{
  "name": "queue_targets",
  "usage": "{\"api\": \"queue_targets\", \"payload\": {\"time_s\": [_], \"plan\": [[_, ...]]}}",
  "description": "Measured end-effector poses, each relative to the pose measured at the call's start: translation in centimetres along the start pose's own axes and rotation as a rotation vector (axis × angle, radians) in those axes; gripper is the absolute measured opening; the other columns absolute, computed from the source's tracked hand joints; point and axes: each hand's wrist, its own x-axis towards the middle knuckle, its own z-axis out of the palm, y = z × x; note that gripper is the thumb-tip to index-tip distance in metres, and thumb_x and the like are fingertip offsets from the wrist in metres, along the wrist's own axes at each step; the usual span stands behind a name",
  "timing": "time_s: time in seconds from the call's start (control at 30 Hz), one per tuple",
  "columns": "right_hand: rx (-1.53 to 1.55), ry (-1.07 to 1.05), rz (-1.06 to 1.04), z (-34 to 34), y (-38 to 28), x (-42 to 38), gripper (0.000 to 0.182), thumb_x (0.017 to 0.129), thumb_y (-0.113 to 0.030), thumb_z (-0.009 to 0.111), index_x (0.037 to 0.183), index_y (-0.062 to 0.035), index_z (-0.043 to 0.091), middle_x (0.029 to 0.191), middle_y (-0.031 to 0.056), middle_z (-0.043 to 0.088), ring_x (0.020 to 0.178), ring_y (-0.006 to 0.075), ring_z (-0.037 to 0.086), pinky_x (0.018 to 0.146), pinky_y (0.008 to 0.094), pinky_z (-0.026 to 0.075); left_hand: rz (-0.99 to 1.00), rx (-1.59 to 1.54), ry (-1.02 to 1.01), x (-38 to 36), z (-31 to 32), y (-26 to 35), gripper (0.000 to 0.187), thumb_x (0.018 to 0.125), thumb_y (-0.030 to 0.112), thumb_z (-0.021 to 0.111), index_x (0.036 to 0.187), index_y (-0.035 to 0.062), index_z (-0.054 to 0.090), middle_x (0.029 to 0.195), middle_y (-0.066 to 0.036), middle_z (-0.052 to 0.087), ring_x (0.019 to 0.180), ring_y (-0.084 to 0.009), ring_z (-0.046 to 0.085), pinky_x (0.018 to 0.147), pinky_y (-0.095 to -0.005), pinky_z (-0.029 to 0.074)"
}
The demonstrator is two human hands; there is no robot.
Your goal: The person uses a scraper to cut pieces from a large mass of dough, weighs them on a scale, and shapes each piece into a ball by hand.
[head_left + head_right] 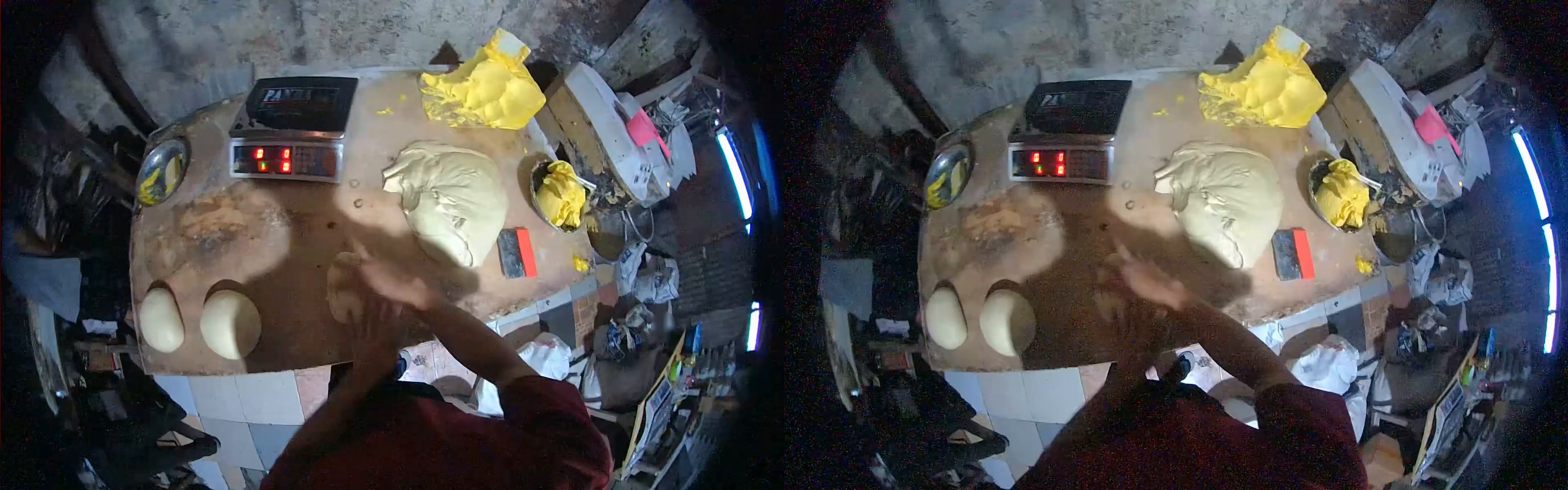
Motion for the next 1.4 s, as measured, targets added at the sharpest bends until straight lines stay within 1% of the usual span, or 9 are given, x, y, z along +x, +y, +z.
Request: {"api": "queue_targets", "payload": {"time_s": [0.03, 0.17, 0.23, 0.63, 0.67, 0.87, 1.1, 1.3, 1.4], "plan": [[-0.821, 0.072, -0.335, -3.6, -3.0, 2.8, 0.033, 0.089, -0.022, 0.041, 0.118, -0.0077, 0.045, 0.114, 0.0137, 0.049, 0.101, 0.0252, 0.052, 0.086, 0.0395, 0.043, 0.022, 0.136, -0.054, 2.7, 2.1, -2.0, 0.053, 0.081, 0.040, 0.051, 0.123, 0.0084, 0.043, 0.123, -0.018, 0.043, 0.118, -0.0367, 0.038, 0.099, -0.0530, 0.025], [0.023, 0.775, 0.352, -13.7, -4.7, 2.2, 0.023, 0.078, 0.003, 0.049, 0.101, 0.0020, 0.053, 0.094, 0.0174, 0.054, 0.086, 0.0319, 0.053, 0.074, 0.0363, 0.044, -0.003, 0.170, 0.016, 13.0, 0.1, -5.7, 0.052, 0.082, 0.039, 0.050, 0.124, 0.0082, 0.043, 0.125, -0.016, 0.043, 0.119, -0.0337, 0.038, 0.100, -0.0507, 0.026], [-0.752, 0.466, 0.317, -15.6, 2.6, -1.5, 0.041, 0.067, 0.003, 0.057, 0.108, -0.0040, 0.054, 0.100, 0.0172, 0.054, 0.091, 0.0357, 0.051, 0.080, 0.0394, 0.044, -0.097, 0.046, -0.111, 15.6, 1.8, -9.7, 0.052, 0.083, 0.041, 0.049, 0.122, 0.0071, 0.044, 0.122, -0.018, 0.045, 0.115, -0.0351, 0.041, 0.097, -0.0492, 0.029], [0.415, 0.698, 0.872, -12.5, 3.5, -4.5, 0.025, 0.080, -0.019, 0.052, 0.096, -0.0007, 0.053, 0.084, 0.0184, 0.055, 0.073, 0.0306, 0.055, 0.068, 0.0396, 0.044, -0.179, -0.936, -0.075, 23.9, -0.7, -5.6, 0.026, 0.087, 0.021, 0.053, 0.104, 0.0022, 0.056, 0.098, -0.016, 0.060, 0.090, -0.0249, 0.058, 0.079, -0.0315, 0.044], [-0.310, 0.267, 0.888, -8.6, 4.3, -7.6, 0.017, 0.083, -0.014, 0.048, 0.091, -0.0022, 0.058, 0.075, 0.0095, 0.056, 0.065, 0.0214, 0.053, 0.062, 0.0338, 0.045, -0.285, -0.950, -0.161, 23.2, -1.2, -4.4, 0.024, 0.087, 0.020, 0.053, 0.103, 0.0032, 0.057, 0.096, -0.016, 0.061, 0.088, -0.0227, 0.059, 0.078, -0.0302, 0.044], [-0.026, -0.344, 0.631, -7.1, -1.2, -10.3, 0.036, 0.088, -0.017, 0.049, 0.120, -0.0011, 0.048, 0.112, 0.0141, 0.055, 0.100, 0.0193, 0.052, 0.088, 0.0331, 0.041, -0.502, -1.047, 0.214, 15.3, -3.8, -6.3, 0.024, 0.088, 0.022, 0.053, 0.100, 0.0032, 0.059, 0.092, -0.009, 0.061, 0.084, -0.0167, 0.056, 0.076, -0.0293, 0.043], [-0.844, 0.334, -0.153, 1.6, -0.4, 0.0, 0.061, 0.081, -0.041, 0.052, 0.129, -0.0061, 0.036, 0.121, 0.0169, 0.043, 0.113, 0.0404, 0.037, 0.094, 0.0530, 0.029, -0.607, -0.751, 0.724, 2.0, -3.0, -5.4, 0.018, 0.086, 0.018, 0.053, 0.093, 0.0019, 0.059, 0.088, -0.009, 0.059, 0.085, -0.0179, 0.055, 0.078, -0.0295, 0.042], [0.391, 0.296, 0.105, -0.9, -0.5, -3.6, 0.028, 0.076, -0.028, 0.063, 0.089, -0.0034, 0.062, 0.116, 0.0223, 0.045, 0.115, 0.0379, 0.036, 0.094, 0.0468, 0.030, -0.343, -0.308, 0.240, 0.8, -0.3, -5.3, 0.028, 0.084, 0.016, 0.053, 0.108, 0.0017, 0.053, 0.104, -0.017, 0.054, 0.101, -0.0326, 0.050, 0.087, -0.0388, 0.040], [-0.095, 0.265, 0.043, -3.7, 2.4, -6.7, 0.024, 0.077, -0.018, 0.061, 0.094, -0.0009, 0.059, 0.109, 0.0229, 0.050, 0.112, 0.0366, 0.039, 0.094, 0.0441, 0.033, 0.243, -0.082, 0.076, 7.5, -2.5, -3.4, 0.047, 0.085, 0.026, 0.051, 0.125, 0.0030, 0.040, 0.121, -0.017, 0.046, 0.114, -0.0322, 0.043, 0.097, -0.0380, 0.034]]}}
